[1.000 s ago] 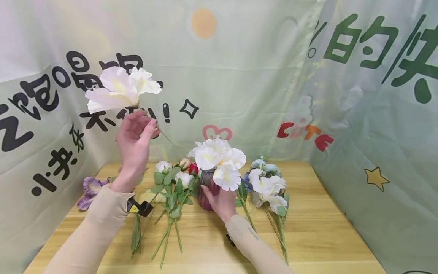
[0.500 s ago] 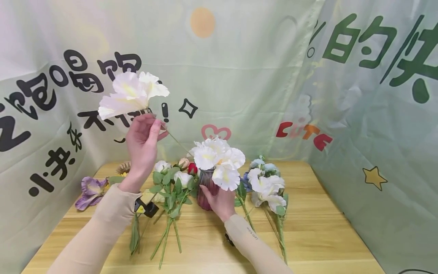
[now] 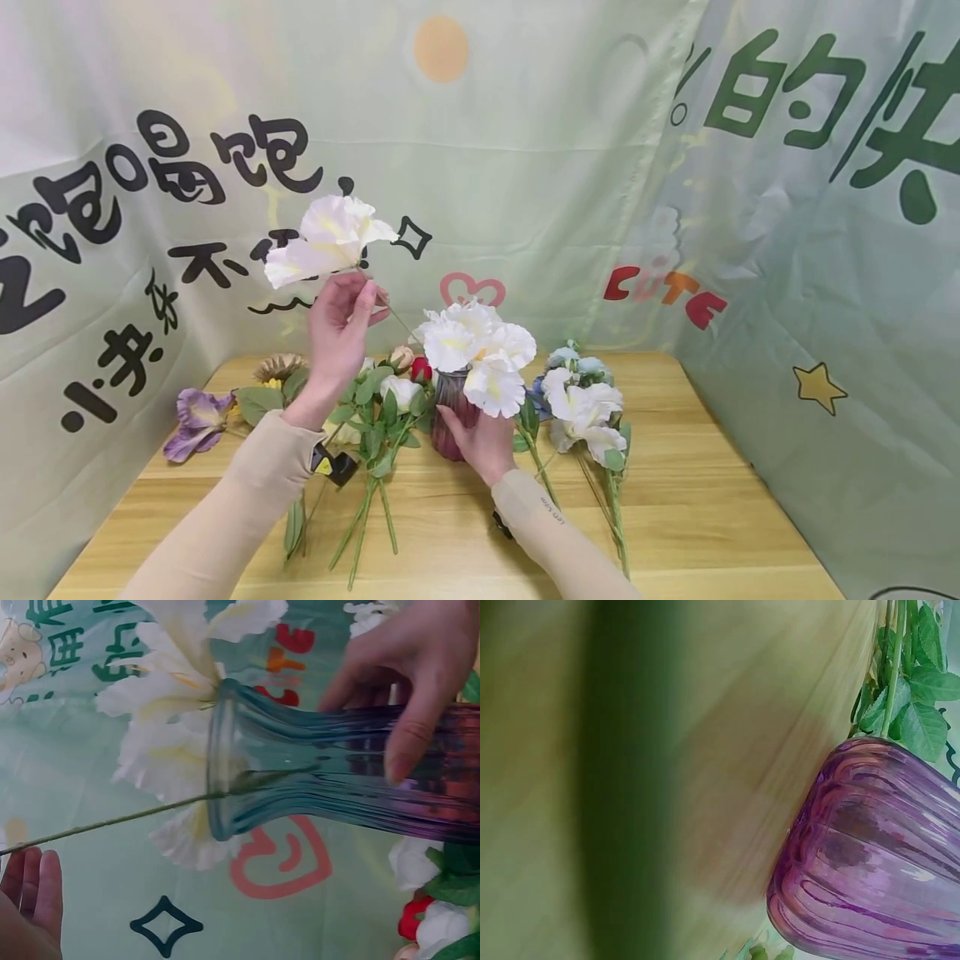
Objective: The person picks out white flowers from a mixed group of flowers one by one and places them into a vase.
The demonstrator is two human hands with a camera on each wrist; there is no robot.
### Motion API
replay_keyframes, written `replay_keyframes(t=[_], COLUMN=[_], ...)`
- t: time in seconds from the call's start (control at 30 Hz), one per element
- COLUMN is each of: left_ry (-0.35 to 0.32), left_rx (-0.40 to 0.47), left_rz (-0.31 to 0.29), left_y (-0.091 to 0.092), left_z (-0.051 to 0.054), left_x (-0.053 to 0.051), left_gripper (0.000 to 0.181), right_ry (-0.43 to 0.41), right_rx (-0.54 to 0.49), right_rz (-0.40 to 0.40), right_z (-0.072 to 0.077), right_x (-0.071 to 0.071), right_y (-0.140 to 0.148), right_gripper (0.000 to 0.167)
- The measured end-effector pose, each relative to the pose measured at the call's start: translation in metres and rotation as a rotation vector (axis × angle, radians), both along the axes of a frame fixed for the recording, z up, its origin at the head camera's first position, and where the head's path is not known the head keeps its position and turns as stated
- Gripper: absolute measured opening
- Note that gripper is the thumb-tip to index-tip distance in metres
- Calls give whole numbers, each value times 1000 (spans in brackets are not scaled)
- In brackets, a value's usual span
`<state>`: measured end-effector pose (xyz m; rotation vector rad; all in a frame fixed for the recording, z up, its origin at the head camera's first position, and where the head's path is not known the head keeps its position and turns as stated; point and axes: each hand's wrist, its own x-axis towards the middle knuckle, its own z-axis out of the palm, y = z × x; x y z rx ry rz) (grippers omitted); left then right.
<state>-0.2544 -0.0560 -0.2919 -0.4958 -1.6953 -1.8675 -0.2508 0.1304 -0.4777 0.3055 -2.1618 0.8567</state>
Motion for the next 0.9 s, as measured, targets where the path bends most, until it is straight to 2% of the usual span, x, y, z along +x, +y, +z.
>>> replay_keyframes(t=[0.23, 0.47, 0.7, 0.8, 0.9], left_ry=[-60, -107, -164, -220, -217], left_rx=[-99, -243, -388, -459, -536], left_rz=[8, 39, 20, 14, -12], left_y=[1, 1, 4, 4, 3], left_z=[-14, -21, -30, -35, -39], left_x=[-3, -1, -2, -1, -3], left_gripper=[22, 25, 28, 32, 32], right_ry=[-6, -19, -48, -40, -34], right_rx=[-1, -12, -24, -19, -21], right_rz=[6, 28, 33, 31, 38], right_z=[-2, -4, -5, -5, -4], right_x=[-2, -3, -3, -3, -4], right_y=[1, 2, 2, 3, 3], right_gripper=[74, 77, 79, 79, 81])
